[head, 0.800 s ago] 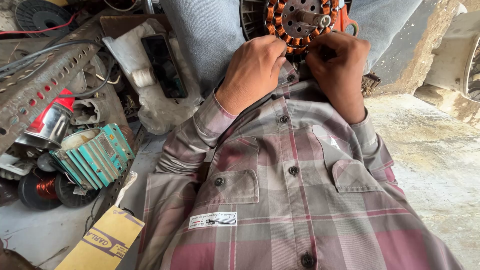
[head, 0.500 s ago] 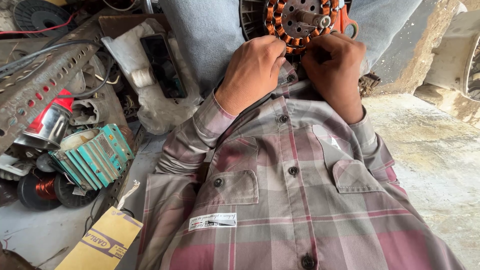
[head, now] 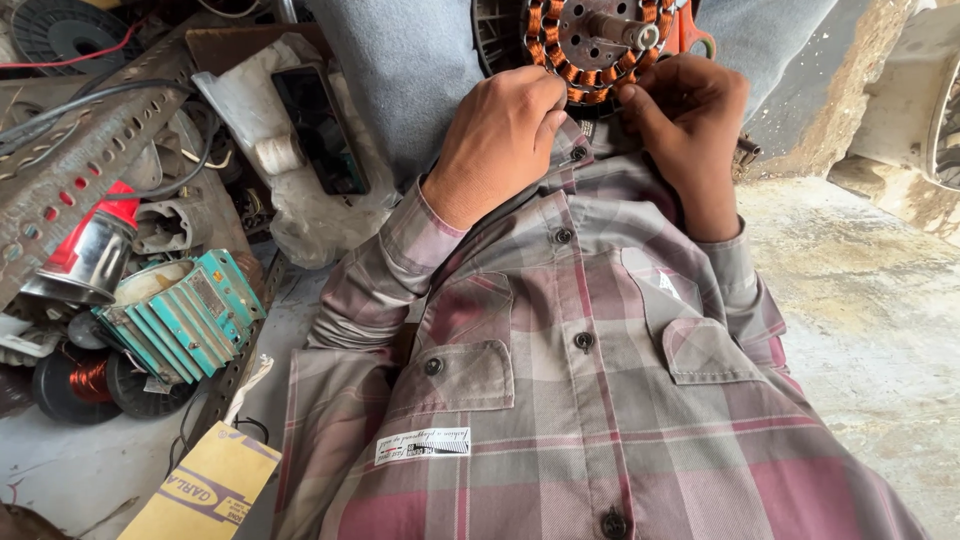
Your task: The person sits on the floor and uses scissors to trim and adjust copper windings on a motor stator. They repeatedly cut wire ends and tuck them into slots, occasionally reaching for small parts from a nearby workbench.
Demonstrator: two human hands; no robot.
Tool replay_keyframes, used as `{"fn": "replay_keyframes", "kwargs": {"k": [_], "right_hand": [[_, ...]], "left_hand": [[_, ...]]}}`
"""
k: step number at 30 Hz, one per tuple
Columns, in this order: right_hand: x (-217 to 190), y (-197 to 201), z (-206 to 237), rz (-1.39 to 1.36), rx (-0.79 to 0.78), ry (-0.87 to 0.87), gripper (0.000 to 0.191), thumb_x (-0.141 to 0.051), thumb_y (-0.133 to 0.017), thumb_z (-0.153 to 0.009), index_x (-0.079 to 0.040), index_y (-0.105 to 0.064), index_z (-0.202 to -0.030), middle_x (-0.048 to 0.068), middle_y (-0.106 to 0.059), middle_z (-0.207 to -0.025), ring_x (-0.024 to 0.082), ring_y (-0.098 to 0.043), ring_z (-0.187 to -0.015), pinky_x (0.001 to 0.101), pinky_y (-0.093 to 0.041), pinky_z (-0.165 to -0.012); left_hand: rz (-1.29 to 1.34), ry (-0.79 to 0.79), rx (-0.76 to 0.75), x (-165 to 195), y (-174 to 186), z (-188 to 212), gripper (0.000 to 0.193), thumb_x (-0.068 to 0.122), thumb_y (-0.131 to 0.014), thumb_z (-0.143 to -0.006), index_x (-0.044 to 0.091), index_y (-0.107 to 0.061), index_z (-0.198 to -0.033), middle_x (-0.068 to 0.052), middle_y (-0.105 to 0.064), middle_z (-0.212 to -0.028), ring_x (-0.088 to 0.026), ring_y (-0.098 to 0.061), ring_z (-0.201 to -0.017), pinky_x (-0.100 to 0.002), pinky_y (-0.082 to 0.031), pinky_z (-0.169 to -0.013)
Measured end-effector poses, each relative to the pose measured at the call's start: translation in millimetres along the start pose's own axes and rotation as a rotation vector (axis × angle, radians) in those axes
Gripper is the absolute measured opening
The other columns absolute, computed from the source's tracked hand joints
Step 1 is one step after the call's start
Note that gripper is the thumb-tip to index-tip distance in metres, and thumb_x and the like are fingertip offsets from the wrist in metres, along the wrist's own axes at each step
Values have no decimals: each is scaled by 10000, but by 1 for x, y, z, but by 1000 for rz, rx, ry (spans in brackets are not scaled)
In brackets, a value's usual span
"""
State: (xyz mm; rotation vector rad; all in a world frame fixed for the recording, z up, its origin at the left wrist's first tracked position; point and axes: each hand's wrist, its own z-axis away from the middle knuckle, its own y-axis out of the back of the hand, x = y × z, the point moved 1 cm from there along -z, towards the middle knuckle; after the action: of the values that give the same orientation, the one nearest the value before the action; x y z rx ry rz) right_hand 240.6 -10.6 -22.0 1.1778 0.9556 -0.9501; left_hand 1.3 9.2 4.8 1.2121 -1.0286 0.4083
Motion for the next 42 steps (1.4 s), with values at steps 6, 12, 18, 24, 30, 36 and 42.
{"fn": "replay_keyframes", "kwargs": {"k": [6, 12, 18, 24, 30, 36, 42], "right_hand": [[2, -2, 1, 3, 9, -19, 125, 7, -816, -1030, 51, -724, -957, 74, -733, -860, 101, -706, -777, 223, -552, -709], [-17, -7, 3, 242, 47, 133, 123, 17, -830, -1031, 56, -736, -961, 94, -740, -863, 131, -737, -777, 234, -563, -718], [-24, -9, -1, 286, 24, 99, 121, 4, -815, -1024, 48, -739, -941, 99, -736, -852, 141, -718, -745, 244, -565, -698], [-31, -4, 0, 238, -50, 154, 44, 27, -770, -995, 64, -747, -991, 112, -750, -934, 172, -752, -829, 262, -588, -763], [-37, -10, -1, 312, -10, 104, 75, 3, -794, -1007, 44, -742, -973, 109, -732, -868, 169, -731, -748, 267, -566, -696], [-41, -13, -2, 298, -38, 161, 50, 40, -745, -966, 20, -710, -996, 117, -726, -908, 204, -717, -768, 316, -558, -717], [-37, -24, -4, 452, -5, 234, 50, 17, -703, -938, -13, -668, -956, 138, -689, -885, 309, -676, -759, 406, -515, -685]], "left_hand": [[-15, 26, -45, -3, -1, -1, 145, 93, -717, -953, -7, -626, -902, -128, -642, -854, -301, -671, -741, -424, -537, -661], [-26, -1, -17, -3, -1, 0, 144, 99, -718, -946, -9, -631, -909, -127, -637, -853, -284, -669, -727, -405, -540, -645], [9, -3, -6, -2, 3, 0, 121, 84, -709, -954, -7, -633, -927, -125, -642, -870, -279, -674, -732, -397, -543, -649], [-9, -12, -17, 1, 6, 0, 146, 80, -712, -952, -3, -616, -878, -126, -638, -848, -297, -667, -735, -414, -538, -656], [9, 2, -12, 2, 7, 0, 128, 69, -706, -947, -12, -623, -894, -137, -644, -857, -304, -670, -740, -420, -536, -663], [20, 25, -39, 3, 9, -2, 124, 67, -698, -935, -20, -625, -884, -142, -649, -852, -306, -674, -734, -419, -533, -652], [12, 36, -44, 4, 14, -4, 115, 60, -690, -934, -25, -628, -888, -173, -646, -858, -353, -666, -752, -455, -513, -655]]}}
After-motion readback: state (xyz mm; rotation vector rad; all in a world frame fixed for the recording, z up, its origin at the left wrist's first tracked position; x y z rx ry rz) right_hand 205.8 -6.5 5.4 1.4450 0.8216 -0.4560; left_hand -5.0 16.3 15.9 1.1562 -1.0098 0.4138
